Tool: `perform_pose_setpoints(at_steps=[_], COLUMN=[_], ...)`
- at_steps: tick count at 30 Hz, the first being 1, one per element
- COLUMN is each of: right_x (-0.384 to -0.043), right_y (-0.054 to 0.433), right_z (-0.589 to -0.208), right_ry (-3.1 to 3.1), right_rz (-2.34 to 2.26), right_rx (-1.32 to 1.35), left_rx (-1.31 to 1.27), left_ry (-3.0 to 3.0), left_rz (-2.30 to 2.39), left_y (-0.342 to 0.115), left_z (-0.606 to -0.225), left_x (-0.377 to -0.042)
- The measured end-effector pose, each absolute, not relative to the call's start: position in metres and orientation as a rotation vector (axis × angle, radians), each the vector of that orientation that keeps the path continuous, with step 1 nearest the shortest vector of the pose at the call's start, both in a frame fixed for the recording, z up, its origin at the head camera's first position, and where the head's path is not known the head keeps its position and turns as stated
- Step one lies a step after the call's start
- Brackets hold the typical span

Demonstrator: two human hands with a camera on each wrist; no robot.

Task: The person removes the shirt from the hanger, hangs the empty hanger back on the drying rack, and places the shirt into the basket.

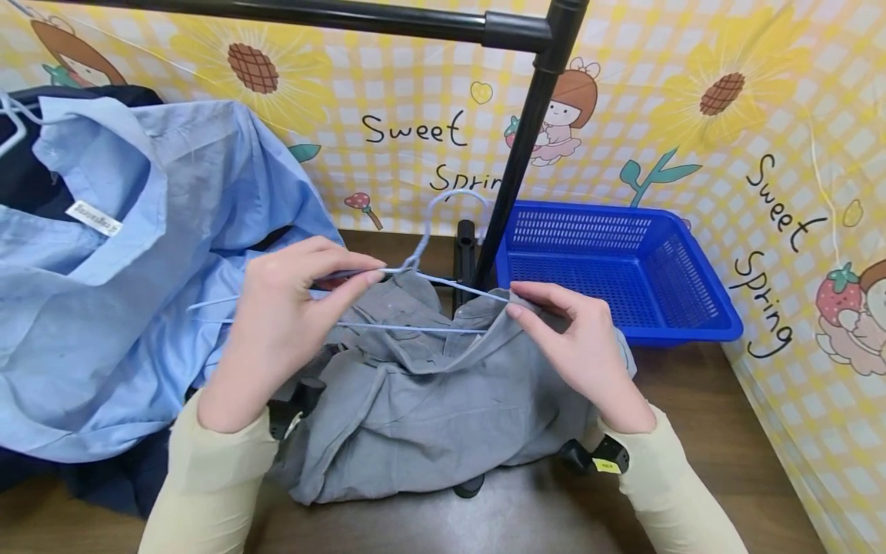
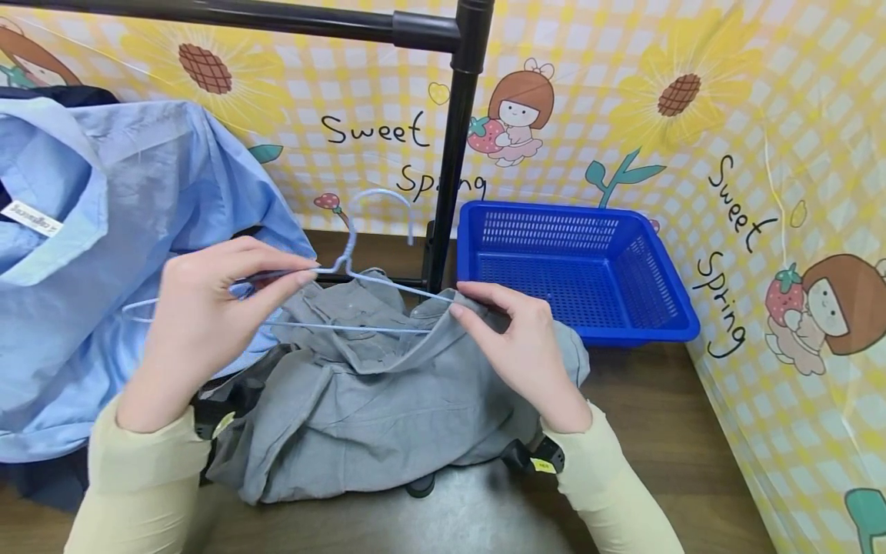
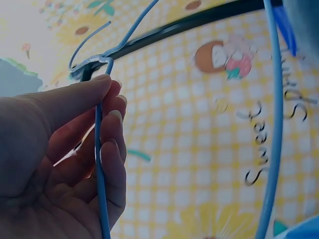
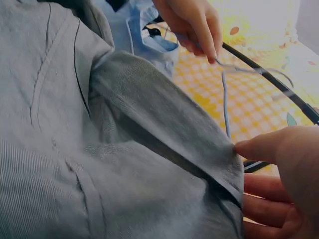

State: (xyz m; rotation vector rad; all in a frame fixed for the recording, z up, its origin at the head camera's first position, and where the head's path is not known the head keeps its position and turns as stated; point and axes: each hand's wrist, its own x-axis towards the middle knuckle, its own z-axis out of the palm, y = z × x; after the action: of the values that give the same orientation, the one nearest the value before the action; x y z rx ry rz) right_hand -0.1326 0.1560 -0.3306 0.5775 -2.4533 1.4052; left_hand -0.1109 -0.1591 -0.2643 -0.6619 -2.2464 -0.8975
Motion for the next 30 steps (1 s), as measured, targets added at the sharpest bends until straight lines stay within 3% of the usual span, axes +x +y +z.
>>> perform_pose_setpoints(at_steps=[18,30], right_x=[-0.139,-0.14], right_y=[0.172,0.173], right_z=[-0.336,-0.337], right_ry=[-2.546,-2.569], right_rz=[1.299,1.301], right_rx=[0.515,0.523], left_rx=[-0.2,0.203], left_ry=[-2.113,-1.979], left_rz=[-0.819,-0.93], left_y=[-0.219,-0.256], left_z=[-0.241,-0.236], left_x=[-0.081,-0.082])
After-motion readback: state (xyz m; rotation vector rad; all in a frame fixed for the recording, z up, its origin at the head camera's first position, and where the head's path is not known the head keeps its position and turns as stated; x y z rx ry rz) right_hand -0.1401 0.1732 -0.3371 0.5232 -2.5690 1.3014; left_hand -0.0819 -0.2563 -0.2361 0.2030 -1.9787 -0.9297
